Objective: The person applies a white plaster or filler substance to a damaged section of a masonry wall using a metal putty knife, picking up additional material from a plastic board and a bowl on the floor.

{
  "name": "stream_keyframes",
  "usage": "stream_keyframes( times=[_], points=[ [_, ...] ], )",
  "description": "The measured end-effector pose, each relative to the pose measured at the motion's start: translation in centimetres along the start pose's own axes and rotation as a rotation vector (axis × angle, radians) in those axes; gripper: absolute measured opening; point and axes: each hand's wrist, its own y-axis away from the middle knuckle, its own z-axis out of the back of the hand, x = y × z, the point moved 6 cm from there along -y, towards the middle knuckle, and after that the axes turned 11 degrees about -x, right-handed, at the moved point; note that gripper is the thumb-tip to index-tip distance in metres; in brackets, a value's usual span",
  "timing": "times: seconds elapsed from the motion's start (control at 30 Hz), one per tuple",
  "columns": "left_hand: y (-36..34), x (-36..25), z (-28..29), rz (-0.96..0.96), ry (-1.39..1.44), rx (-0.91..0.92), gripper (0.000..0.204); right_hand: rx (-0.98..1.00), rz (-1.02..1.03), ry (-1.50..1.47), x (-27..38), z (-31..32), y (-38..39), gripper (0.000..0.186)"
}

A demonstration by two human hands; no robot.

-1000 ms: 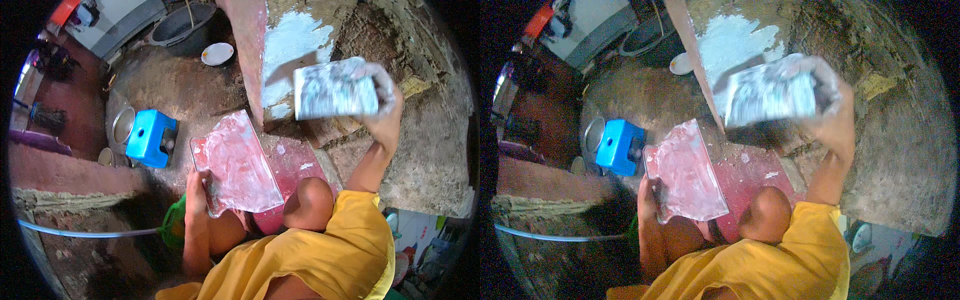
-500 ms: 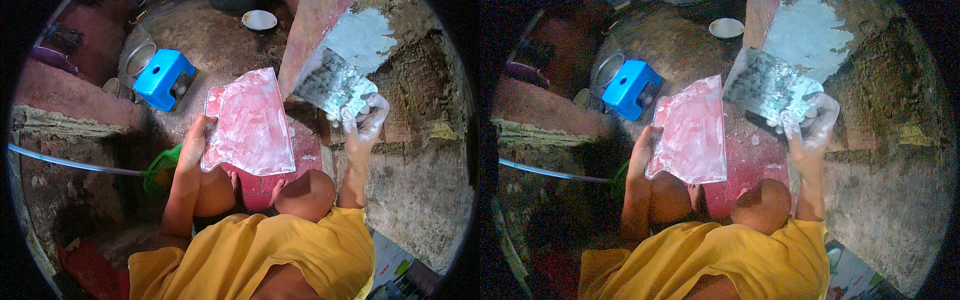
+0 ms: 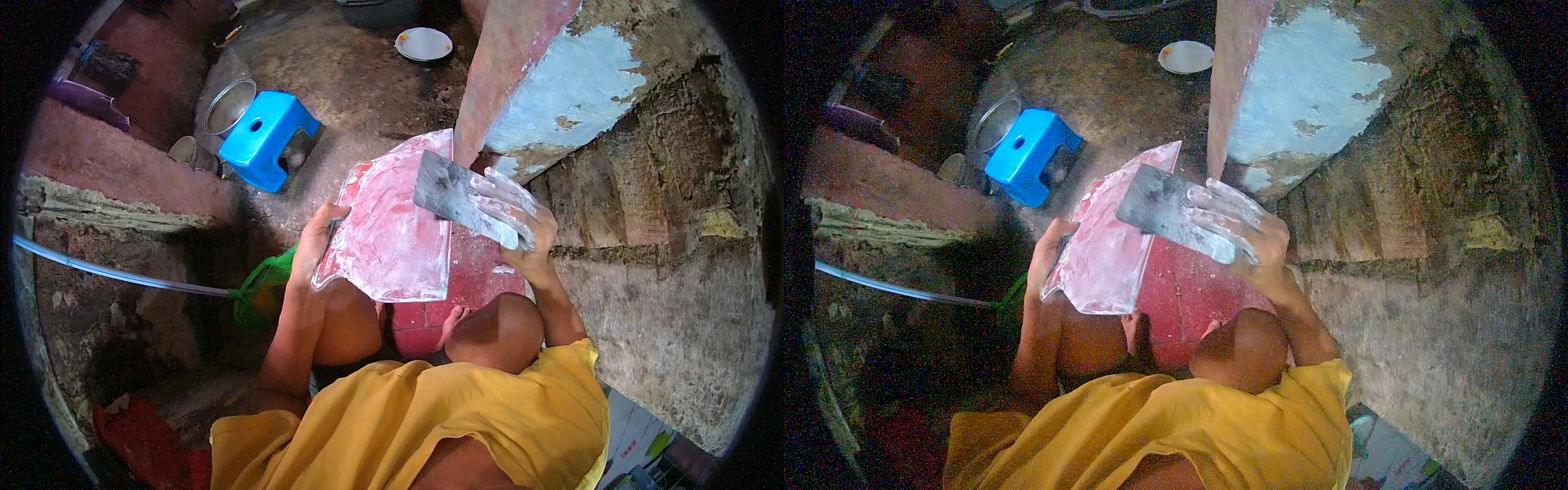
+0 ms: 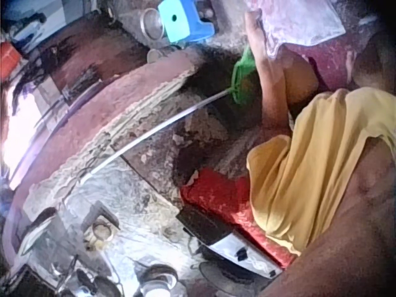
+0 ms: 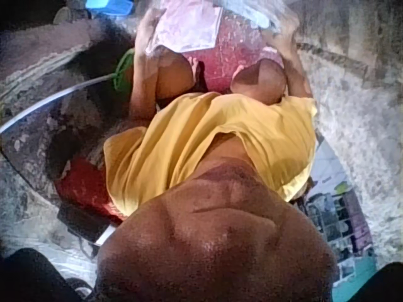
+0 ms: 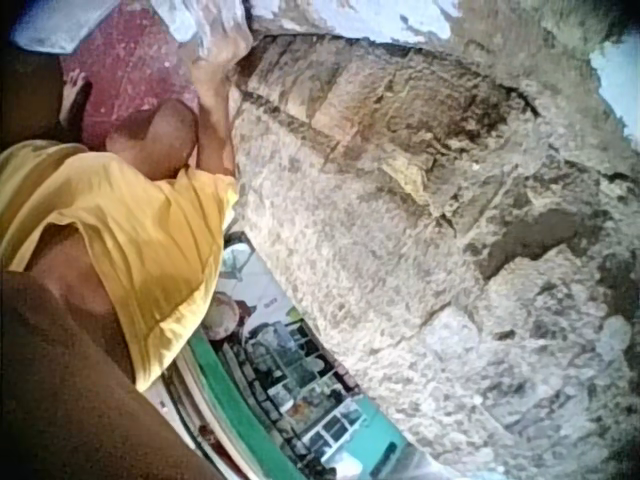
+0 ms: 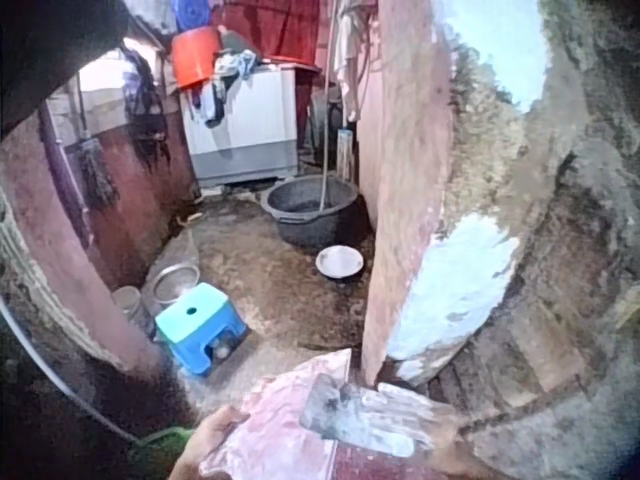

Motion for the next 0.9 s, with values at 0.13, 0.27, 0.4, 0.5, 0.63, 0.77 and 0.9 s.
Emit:
stream_keyframes(
  times=[0.13, 0.27, 0.4, 0.5, 0.63, 0.77, 0.9],
  points=[
    [-0.6, 0.1, 0.6, -0.06, -0.063, -0.045, 0.024, 0.018, -0.028, -0.001, -0.7, 0.6, 1.5, 0.031],
    [-0.3, 0.0, 1.1, -0.069, -0.221, -0.101, 0.027, 0.021, -0.082, -0.023, -0.5, 1.1, 2.2, 0.031],
    [0.5, 0.1, -0.1, -0.078, -0.157, -0.094, 0.025, 0.019, -0.094, -0.037, -0.6, 1.7, 2.7, 0.032],
    [1.1, -0.2, -0.7, -0.082, -0.153, -0.105, 0.025, 0.015, -0.087, 0.004, -0.8, 1.9, 3.4, 0.027],
    [0.6, -0.3, 0.2, -0.114, -0.151, -0.133, 0.026, 0.016, -0.091, 0.053, -1.2, 2.0, 4.4, 0.021],
    [0.1, -0.4, 0.2, -0.125, -0.062, -0.099, 0.029, 0.0, -0.11, 0.073, -1.9, 2.4, 5.7, 0.017],
    [-0.9, -0.5, 1.1, -0.14, -0.019, -0.073, 0.029, -0.136, -0.184, 0.088, -1.6, 3.3, 5.6, 0.016]
  ],
)
